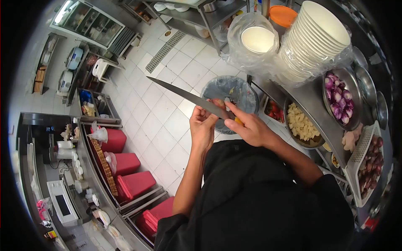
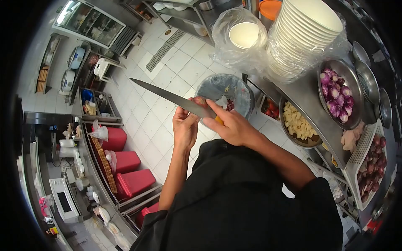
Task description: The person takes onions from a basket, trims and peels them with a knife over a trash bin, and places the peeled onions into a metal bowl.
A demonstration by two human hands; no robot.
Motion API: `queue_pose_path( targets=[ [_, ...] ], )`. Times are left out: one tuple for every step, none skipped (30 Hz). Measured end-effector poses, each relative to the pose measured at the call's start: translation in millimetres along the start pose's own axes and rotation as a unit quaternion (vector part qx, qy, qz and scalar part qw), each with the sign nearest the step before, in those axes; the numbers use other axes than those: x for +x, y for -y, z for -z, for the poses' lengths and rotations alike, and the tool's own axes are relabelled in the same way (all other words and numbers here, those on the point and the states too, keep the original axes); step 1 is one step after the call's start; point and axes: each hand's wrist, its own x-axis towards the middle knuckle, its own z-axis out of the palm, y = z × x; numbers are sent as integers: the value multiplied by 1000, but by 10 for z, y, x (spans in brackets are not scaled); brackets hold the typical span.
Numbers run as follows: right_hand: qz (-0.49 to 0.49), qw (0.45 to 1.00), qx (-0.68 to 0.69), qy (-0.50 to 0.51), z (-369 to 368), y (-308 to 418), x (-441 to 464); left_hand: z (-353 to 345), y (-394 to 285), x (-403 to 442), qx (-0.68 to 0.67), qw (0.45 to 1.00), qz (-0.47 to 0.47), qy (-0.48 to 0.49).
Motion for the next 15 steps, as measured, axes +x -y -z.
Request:
queue_pose_path(
  targets=[
    [-1,1000,0,6,-8,-4,13,-17,4,12,13,1000,-17,-10],
    [12,1000,-11,-3,-12,-13,37,-49,5,17,9,999,-27,-15],
    [25,999,-23,-13,-10,-24,69,-58,21,45,6,999,-31,-17],
    [26,999,-24,-11,-17,-39,99,-43,44,69,5,999,-49,-12],
    [31,999,-26,-16,-42,-55,118,-21,61,84,6,998,-65,-8],
    [36,999,-28,-23,-57,-41,142,-7,71,104,7,998,-64,-7],
    [34,999,-27,-22,-51,-2,156,4,82,112,17,997,-78,2],
    [6,1000,-26,-7,-19,71,184,6,84,129,27,995,-94,12],
    [-21,999,-27,10,11,113,218,-5,83,149,25,995,-96,10],
    [-20,999,-29,14,3,89,243,-14,82,154,16,994,-105,6],
    [9,999,-38,1,-31,46,259,-10,77,153,9,994,-113,4],
    [37,998,-46,-12,-58,21,268,9,80,151,9,994,-111,3],
    [36,998,-46,-11,-74,23,281,35,86,150,16,993,-115,-12],
    [45,998,-44,-6,-86,30,299,49,86,153,22,992,-119,-26],
    [56,997,-43,0,-99,41,331,55,81,163,21,992,-122,-28]
  ],
)
